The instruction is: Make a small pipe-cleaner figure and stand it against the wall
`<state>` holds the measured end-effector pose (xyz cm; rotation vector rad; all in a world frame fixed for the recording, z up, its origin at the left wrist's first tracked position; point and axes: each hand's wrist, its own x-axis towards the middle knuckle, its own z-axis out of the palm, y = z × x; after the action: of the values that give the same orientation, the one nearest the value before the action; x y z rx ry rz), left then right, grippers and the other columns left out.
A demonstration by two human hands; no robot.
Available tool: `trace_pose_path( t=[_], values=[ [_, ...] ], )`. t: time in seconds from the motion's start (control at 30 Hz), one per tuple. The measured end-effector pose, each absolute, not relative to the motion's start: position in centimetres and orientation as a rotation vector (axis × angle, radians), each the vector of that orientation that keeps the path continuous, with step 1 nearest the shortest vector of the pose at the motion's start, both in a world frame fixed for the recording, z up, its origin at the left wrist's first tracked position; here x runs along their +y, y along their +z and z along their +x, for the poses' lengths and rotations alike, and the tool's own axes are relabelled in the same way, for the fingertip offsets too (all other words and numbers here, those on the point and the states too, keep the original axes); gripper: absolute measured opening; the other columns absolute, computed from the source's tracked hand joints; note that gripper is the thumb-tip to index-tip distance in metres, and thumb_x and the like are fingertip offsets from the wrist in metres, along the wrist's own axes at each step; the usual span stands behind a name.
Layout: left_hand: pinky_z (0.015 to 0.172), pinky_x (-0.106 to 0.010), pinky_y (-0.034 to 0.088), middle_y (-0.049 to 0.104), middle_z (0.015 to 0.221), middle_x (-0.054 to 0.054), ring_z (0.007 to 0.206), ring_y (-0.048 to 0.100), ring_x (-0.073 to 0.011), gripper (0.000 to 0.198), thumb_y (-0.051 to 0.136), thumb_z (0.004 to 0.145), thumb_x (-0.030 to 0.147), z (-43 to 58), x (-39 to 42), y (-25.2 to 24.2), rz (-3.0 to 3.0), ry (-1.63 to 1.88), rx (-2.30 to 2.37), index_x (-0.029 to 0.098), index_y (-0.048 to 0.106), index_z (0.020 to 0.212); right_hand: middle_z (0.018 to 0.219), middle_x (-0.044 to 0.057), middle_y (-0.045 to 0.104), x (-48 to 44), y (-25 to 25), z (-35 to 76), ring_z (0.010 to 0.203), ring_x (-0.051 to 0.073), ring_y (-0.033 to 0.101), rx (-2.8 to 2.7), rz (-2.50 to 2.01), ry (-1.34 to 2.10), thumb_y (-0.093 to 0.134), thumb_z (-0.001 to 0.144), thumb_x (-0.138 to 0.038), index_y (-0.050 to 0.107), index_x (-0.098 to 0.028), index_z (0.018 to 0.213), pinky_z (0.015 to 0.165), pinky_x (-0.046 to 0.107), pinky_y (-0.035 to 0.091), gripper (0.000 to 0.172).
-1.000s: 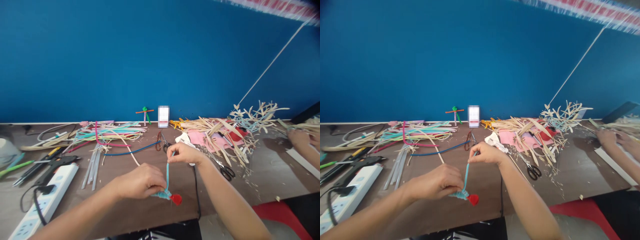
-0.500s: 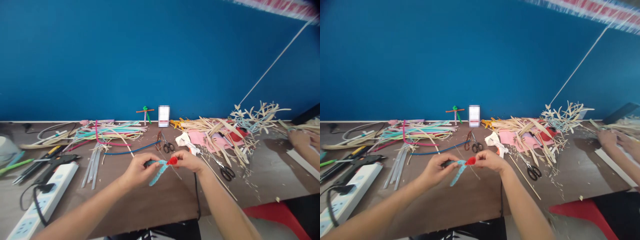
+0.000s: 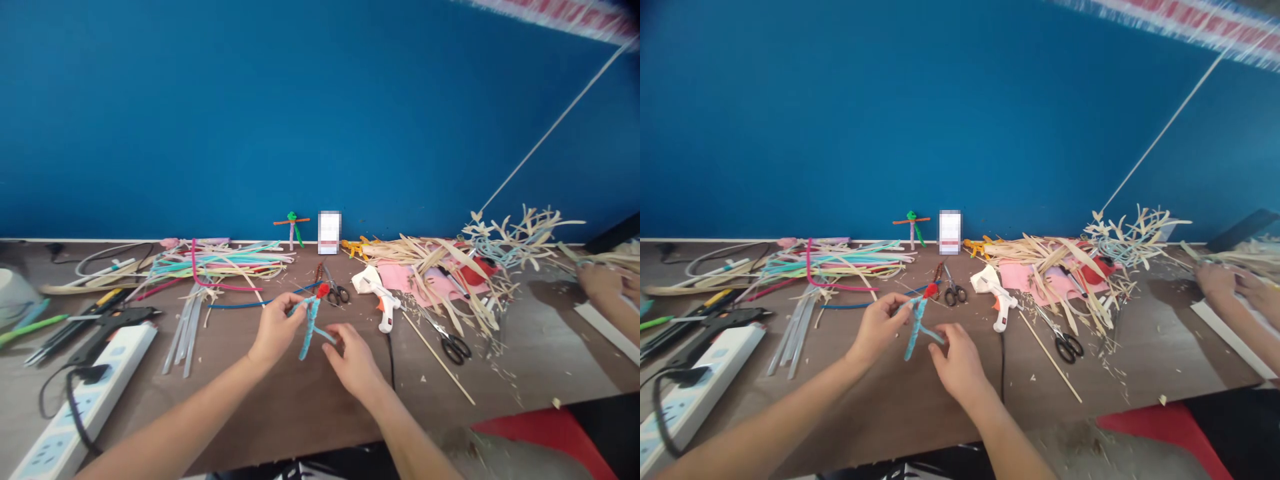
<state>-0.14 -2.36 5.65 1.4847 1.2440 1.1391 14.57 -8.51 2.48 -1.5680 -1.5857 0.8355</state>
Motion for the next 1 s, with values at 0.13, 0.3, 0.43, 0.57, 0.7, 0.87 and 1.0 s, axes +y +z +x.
trace_pose_path(
  t=[0.13, 0.3, 0.43, 0.57, 0.7, 0.87, 1.0],
  values=[
    [0.051, -0.020, 0.040, 0.059, 0.057, 0.001, 0.051, 0.051, -0.0103, 0.013, 0.053, 0.068, 0.027, -0.1, -1.9, 5.1, 1.492, 1.146, 1.289, 0.014, 0.057, 0.068, 0.086, 0.006, 0.056, -10.2, 5.2, 13.4, 0.073, 0.014, 0.052, -1.693, -1.474, 0.513, 0.043, 0.078, -0.019, 0.051, -0.018, 0.105, 0.071, 0.027, 0.040, 0.028],
    [0.057, -0.022, 0.043, 0.063, 0.065, -0.002, 0.061, 0.056, -0.0132, 0.014, 0.055, 0.066, 0.028, 0.4, -2.0, 4.8, 1.559, 1.136, 1.228, 0.014, 0.059, 0.069, 0.067, 0.002, 0.061, -9.1, 5.5, 12.2, 0.063, 0.015, 0.056, -1.926, -1.599, 0.607, 0.043, 0.080, -0.020, 0.045, -0.017, 0.116, 0.060, 0.024, 0.036, 0.037],
    [0.053, -0.021, 0.042, 0.061, 0.062, -0.002, 0.055, 0.054, -0.0123, 0.015, 0.054, 0.067, 0.029, 0.2, -2.0, 4.6, 1.518, 1.094, 1.203, 0.014, 0.059, 0.069, 0.061, 0.002, 0.060, -8.2, 4.3, 11.9, 0.058, 0.015, 0.055, -1.874, -1.756, 0.568, 0.046, 0.078, -0.024, 0.052, -0.017, 0.107, 0.055, 0.023, 0.032, 0.031],
    [0.051, -0.021, 0.041, 0.061, 0.060, -0.002, 0.053, 0.053, -0.0122, 0.017, 0.053, 0.068, 0.029, -0.3, -1.9, 3.9, 1.519, 1.048, 1.177, 0.013, 0.059, 0.070, 0.051, -0.002, 0.052, -8.0, 3.6, 12.1, 0.047, 0.010, 0.045, -1.718, -1.620, 0.865, 0.049, 0.075, -0.029, 0.058, -0.017, 0.076, 0.047, 0.020, 0.030, 0.015],
    [0.062, -0.023, 0.043, 0.064, 0.069, -0.003, 0.067, 0.057, -0.0150, 0.015, 0.052, 0.068, 0.027, -0.6, -2.1, 4.0, 1.664, 1.040, 1.182, 0.014, 0.061, 0.070, 0.046, -0.004, 0.043, -7.5, 3.8, 12.8, 0.039, 0.006, 0.036, -1.422, -1.451, 1.255, 0.048, 0.073, -0.032, 0.052, -0.015, 0.059, 0.040, 0.018, 0.026, 0.023],
    [0.063, -0.023, 0.042, 0.065, 0.071, -0.003, 0.067, 0.057, -0.0153, 0.018, 0.049, 0.072, 0.027, -0.8, -2.2, 4.8, 1.802, 0.954, 1.228, 0.015, 0.062, 0.074, 0.056, -0.001, 0.051, -7.4, 4.5, 13.9, 0.041, 0.007, 0.044, -1.209, -1.347, 1.578, 0.048, 0.071, -0.040, 0.048, -0.015, 0.061, 0.038, 0.018, 0.029, 0.027],
    [0.065, -0.022, 0.041, 0.066, 0.077, -0.003, 0.071, 0.058, -0.0153, 0.019, 0.048, 0.074, 0.027, -0.9, -2.1, 5.3, 1.941, 0.866, 1.225, 0.017, 0.063, 0.079, 0.051, -0.004, 0.050, -8.4, 6.1, 14.9, 0.042, 0.008, 0.044, -1.562, -1.559, 1.234, 0.043, 0.078, -0.034, 0.051, -0.017, 0.067, 0.044, 0.019, 0.029, 0.022]
  ],
)
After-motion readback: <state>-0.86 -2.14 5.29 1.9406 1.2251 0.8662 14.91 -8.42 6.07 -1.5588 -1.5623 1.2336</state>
